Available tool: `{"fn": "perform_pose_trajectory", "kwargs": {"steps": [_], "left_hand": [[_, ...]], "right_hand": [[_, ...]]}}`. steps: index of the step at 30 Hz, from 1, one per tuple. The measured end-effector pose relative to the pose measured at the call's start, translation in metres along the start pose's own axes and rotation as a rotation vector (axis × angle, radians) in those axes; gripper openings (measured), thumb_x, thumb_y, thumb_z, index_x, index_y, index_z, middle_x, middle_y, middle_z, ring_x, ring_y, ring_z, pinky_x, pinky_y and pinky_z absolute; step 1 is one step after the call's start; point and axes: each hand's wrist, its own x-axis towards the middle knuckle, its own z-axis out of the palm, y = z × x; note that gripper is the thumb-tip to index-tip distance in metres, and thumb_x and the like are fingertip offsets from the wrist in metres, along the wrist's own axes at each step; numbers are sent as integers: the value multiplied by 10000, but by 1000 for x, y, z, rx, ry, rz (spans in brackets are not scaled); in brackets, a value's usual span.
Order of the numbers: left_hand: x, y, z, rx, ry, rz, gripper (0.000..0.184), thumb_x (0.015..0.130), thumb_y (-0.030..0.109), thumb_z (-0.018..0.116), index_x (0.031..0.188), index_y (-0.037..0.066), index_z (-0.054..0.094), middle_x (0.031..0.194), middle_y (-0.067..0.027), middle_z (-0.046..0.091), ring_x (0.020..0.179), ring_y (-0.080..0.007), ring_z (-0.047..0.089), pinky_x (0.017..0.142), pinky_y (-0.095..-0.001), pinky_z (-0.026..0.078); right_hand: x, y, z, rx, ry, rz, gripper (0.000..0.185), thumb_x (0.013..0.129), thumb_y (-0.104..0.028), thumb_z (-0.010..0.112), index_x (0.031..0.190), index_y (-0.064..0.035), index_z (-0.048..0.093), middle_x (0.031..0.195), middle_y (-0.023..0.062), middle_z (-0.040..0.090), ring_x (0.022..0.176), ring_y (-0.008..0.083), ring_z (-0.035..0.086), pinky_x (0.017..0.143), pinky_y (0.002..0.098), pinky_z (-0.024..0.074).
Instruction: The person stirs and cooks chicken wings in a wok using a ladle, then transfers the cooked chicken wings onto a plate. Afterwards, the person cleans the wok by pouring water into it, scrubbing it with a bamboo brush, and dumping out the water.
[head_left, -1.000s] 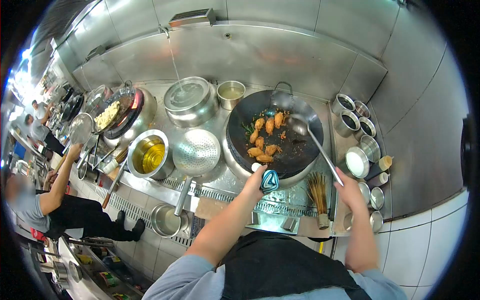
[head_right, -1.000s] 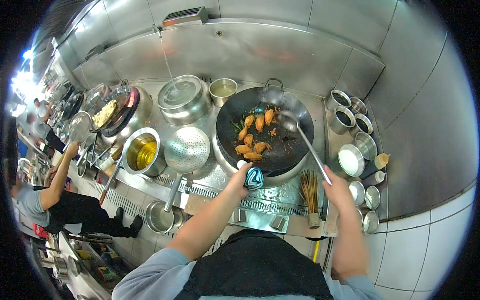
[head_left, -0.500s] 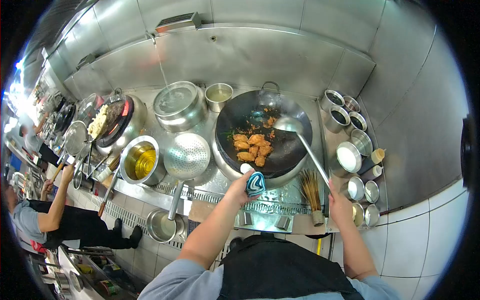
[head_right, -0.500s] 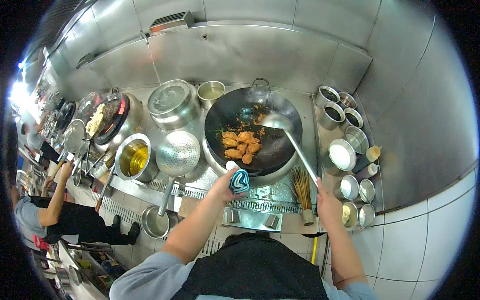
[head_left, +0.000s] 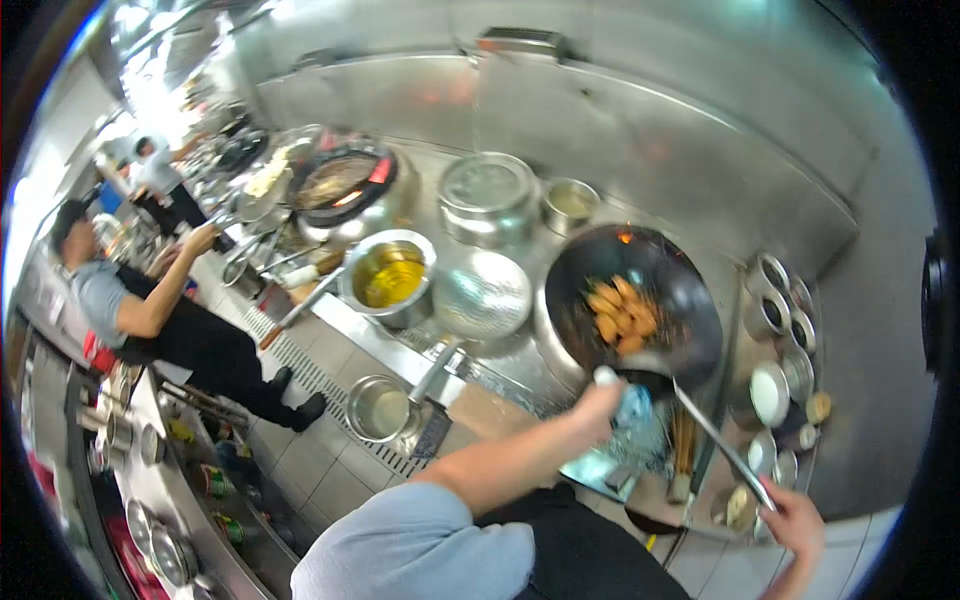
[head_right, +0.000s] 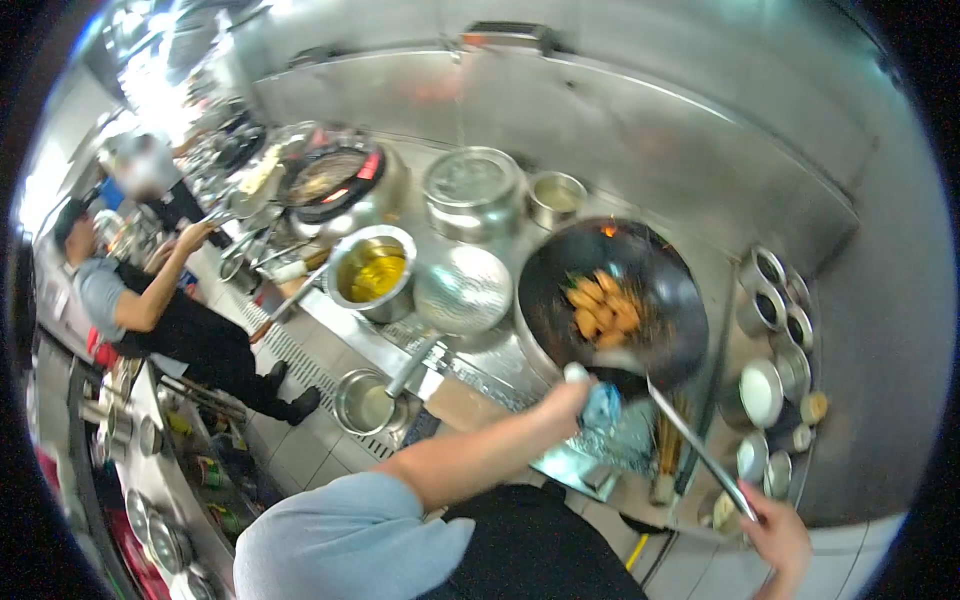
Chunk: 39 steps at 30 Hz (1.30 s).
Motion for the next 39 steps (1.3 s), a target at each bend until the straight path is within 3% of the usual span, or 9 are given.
{"fn": "perform_pose_trajectory", "kwargs": {"steps": [5,10,14,24,26,29,30,34,39], "left_hand": [[-24,19,24,-192,-184,-121,155,946,206,518,971,65,577,742,-70,650,610,-226,647,600,-412,556],[35,-30,-33,128,-38,253,243,900,135,516,1110,26,570,1017,-99,653,876,-193,643,752,-346,523],[21,-43,-52,217,16,197,358,900,114,526,1245,19,551,1110,-79,635,1011,-199,600,916,-339,447],[68,36,-30,73,-281,-178,240,884,330,555,745,147,627,700,-42,638,607,-215,639,566,-406,550],[146,14,-27,-7,-88,-147,150,884,219,562,857,87,628,746,-105,651,595,-266,656,569,-432,570],[84,-11,-3,130,68,76,364,891,222,563,1152,-30,588,1122,-164,627,1076,-288,594,896,-478,465],[41,-18,15,150,263,103,400,874,261,602,1154,-24,595,1151,-164,625,1082,-294,592,899,-452,463],[-22,-6,34,176,166,104,522,857,288,615,1269,-23,545,1259,-199,591,1173,-306,567,944,-424,458],[16,5,-13,235,140,260,433,832,235,611,1172,-31,569,1062,-177,639,973,-266,616,812,-417,475]], "right_hand": [[64,-48,4,-76,-70,-20,580,801,-46,651,1362,-112,518,1176,212,635,1017,279,666,874,330,488],[148,-56,93,-610,358,-3,603,871,-108,624,1430,-238,441,828,215,628,768,393,615,695,493,481],[119,-57,95,-519,490,-60,596,889,-96,599,1434,-275,435,840,226,632,761,407,609,677,495,474],[42,-14,83,-364,300,241,639,878,-94,612,1454,-286,411,837,247,613,788,405,624,692,471,477],[35,-26,76,-291,194,195,620,868,-72,606,1439,-249,442,919,247,640,832,407,636,724,441,493],[23,-32,33,44,-58,18,571,817,79,487,1383,-3,475,1260,216,610,1173,289,589,1003,310,411],[26,-36,18,68,-131,5,573,827,60,494,1393,-24,462,1229,219,613,1141,300,593,978,324,418],[64,-57,-3,-170,-231,-1,588,863,-15,520,1433,-107,411,1106,230,625,1015,345,607,876,381,444],[149,-61,61,-647,131,-33,620,908,-110,554,1484,-211,348,951,245,641,858,402,625,749,451,478]]}}
